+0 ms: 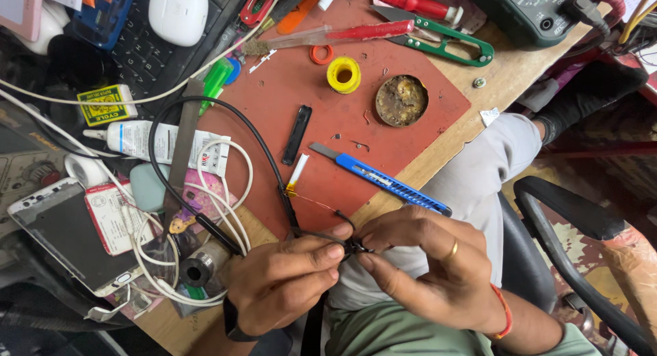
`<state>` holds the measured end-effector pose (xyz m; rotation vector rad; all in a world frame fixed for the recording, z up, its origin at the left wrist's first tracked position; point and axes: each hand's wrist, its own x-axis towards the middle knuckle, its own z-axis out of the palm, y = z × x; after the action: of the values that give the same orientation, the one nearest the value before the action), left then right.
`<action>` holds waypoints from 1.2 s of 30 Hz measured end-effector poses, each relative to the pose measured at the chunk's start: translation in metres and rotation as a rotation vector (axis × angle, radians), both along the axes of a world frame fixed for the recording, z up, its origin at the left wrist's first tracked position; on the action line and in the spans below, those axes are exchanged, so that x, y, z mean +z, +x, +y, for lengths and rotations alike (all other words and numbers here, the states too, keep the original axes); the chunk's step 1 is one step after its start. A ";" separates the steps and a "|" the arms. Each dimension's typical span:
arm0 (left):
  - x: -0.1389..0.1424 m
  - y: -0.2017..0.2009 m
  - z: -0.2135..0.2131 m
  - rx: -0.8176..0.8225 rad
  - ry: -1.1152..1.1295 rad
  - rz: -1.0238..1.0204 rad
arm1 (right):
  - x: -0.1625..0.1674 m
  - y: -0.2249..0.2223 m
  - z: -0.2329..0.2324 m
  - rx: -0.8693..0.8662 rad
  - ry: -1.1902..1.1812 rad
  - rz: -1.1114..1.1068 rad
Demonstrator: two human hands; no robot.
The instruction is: The person repairs a neckband Bluetooth earphone at a cluttered workbench. They open the earbud housing, pull the wire and internal components out of the cable, strip and position the wire ends, and use a soldering iron and tweezers to reattach the wiring inside the earbud before closing it.
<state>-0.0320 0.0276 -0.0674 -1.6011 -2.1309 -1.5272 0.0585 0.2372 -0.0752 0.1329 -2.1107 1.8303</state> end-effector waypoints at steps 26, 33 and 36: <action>0.004 0.009 0.017 0.184 -0.108 -0.180 | -0.019 -0.008 0.007 -0.044 -0.072 0.148; -0.001 0.010 0.016 0.174 -0.076 -0.243 | -0.027 -0.006 0.008 -0.046 -0.129 0.135; -0.002 0.010 0.017 0.188 -0.076 -0.245 | -0.029 -0.007 0.008 -0.046 -0.176 0.134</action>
<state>-0.0221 0.0445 -0.0694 -1.2440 -2.4121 -1.6726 0.0517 0.2447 -0.1042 0.1573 -1.8401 1.9132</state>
